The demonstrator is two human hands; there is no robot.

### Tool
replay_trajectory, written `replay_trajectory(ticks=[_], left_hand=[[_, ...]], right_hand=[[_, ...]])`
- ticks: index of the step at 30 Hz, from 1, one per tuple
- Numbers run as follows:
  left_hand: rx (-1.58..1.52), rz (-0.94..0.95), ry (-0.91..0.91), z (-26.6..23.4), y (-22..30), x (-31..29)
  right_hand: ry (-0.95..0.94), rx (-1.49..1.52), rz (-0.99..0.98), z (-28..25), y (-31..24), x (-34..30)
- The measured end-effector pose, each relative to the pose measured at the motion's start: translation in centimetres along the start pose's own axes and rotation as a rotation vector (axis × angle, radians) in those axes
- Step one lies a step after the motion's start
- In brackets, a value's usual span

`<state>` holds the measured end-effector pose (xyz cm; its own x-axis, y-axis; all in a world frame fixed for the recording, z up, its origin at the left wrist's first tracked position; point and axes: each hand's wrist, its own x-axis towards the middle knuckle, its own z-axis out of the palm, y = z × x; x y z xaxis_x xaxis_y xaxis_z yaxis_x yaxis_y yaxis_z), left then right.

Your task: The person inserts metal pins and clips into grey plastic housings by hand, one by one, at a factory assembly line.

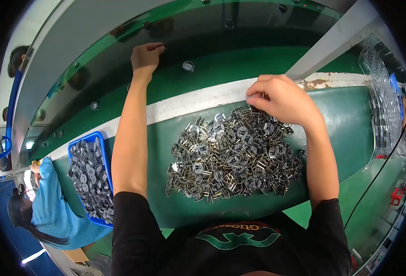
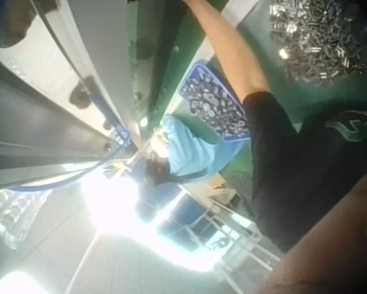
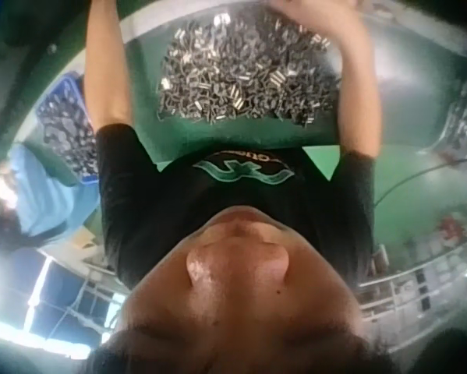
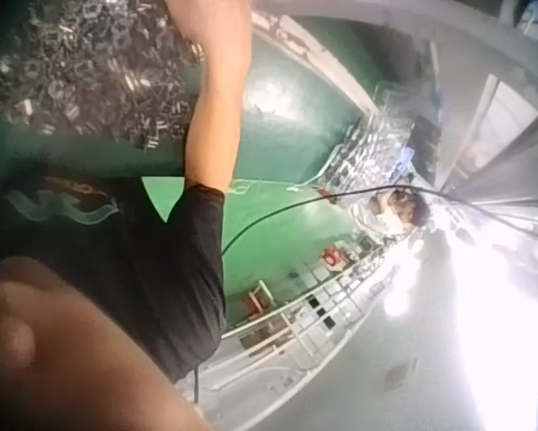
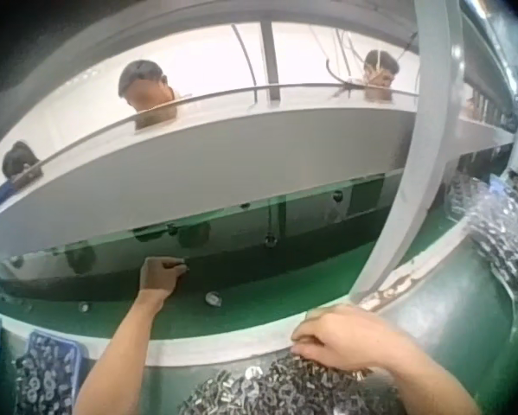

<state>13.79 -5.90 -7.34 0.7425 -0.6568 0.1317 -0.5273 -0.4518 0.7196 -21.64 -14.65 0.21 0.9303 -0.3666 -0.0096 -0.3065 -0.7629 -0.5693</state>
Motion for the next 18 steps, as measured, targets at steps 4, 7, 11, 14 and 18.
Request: replay_trajectory(ticks=[4, 7, 11, 14, 18], left_hand=[[0.111, 0.045, -0.01, 1.1, 0.4, 0.3], [0.155, 0.105, -0.008, 1.0, -0.5, 0.9], [-0.191, -0.094, 0.001, 0.3, 0.6, 0.4], [-0.211, 0.006, 0.033, 0.4, 2.4, -2.8], [0.094, 0.618, -0.319, 2.4, 5.5, -5.8]], right_hand=[[-0.093, 0.001, 0.142, 0.6, 0.0, -0.1], [-0.084, 0.056, 0.124, 0.8, -0.7, 0.1], [-0.055, 0.013, 0.086, 0.8, -0.3, -0.2], [0.017, 0.037, -0.084, 1.1, 0.7, -0.2], [0.014, 0.037, -0.106, 0.4, 0.2, -0.2]])
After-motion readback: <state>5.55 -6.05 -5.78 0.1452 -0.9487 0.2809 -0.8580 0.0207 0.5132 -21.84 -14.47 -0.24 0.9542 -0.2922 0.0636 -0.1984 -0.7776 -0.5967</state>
